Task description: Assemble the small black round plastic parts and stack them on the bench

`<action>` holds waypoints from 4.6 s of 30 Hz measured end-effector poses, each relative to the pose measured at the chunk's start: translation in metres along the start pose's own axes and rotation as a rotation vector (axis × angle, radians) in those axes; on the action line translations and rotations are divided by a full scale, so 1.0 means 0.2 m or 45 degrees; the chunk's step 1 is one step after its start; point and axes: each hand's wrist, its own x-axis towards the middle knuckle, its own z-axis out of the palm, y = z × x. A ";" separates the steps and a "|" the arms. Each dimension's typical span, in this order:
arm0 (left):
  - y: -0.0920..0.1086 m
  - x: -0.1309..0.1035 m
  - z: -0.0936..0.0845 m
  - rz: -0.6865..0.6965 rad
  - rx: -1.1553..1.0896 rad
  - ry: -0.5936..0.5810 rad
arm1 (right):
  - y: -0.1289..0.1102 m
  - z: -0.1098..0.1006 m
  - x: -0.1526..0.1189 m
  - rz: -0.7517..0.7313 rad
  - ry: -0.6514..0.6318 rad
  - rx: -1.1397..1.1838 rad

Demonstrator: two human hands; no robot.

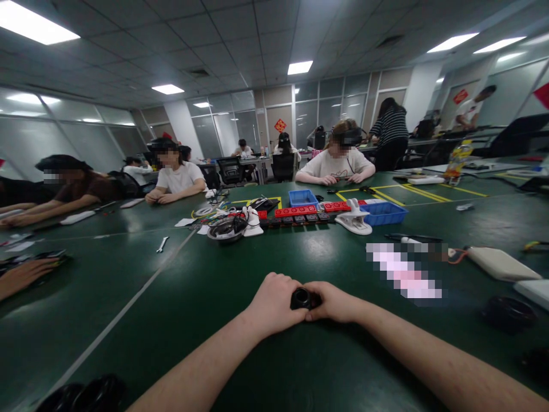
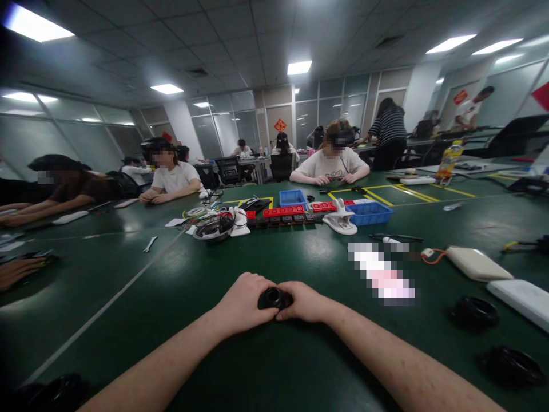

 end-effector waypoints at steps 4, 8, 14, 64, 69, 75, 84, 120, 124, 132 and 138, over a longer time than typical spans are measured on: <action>0.03 0.04 -0.04 0.024 0.151 -0.075 | -0.01 0.00 -0.01 -0.011 -0.002 -0.037; 0.05 0.08 -0.07 -0.017 0.205 -0.193 | 0.00 0.00 -0.01 -0.034 -0.016 -0.012; 0.01 0.09 -0.05 -0.068 0.095 -0.190 | 0.02 0.01 0.00 -0.023 -0.013 0.037; -0.11 0.01 0.27 -0.375 -0.623 0.360 | -0.01 0.11 0.02 0.205 0.535 -0.779; -0.09 0.02 0.28 -0.391 -0.554 0.418 | -0.04 0.14 0.04 0.296 0.532 -1.044; -0.11 0.00 0.24 -0.294 -0.526 0.332 | -0.01 0.06 0.01 0.147 0.431 -0.663; -0.17 0.00 0.21 -0.101 -0.778 0.120 | -0.04 -0.05 -0.04 0.011 -0.064 0.047; -0.16 0.01 0.20 -0.082 -0.732 0.101 | 0.06 -0.03 0.00 0.097 0.044 -0.028; -0.15 0.01 0.21 -0.120 -0.723 0.130 | 0.06 -0.03 0.00 0.110 0.062 -0.019; -0.09 -0.02 0.22 -0.248 -0.692 0.224 | 0.05 -0.01 0.00 0.160 0.169 -0.074; -0.06 -0.03 0.23 -0.331 -0.633 0.328 | 0.02 0.05 0.01 0.233 0.369 -0.305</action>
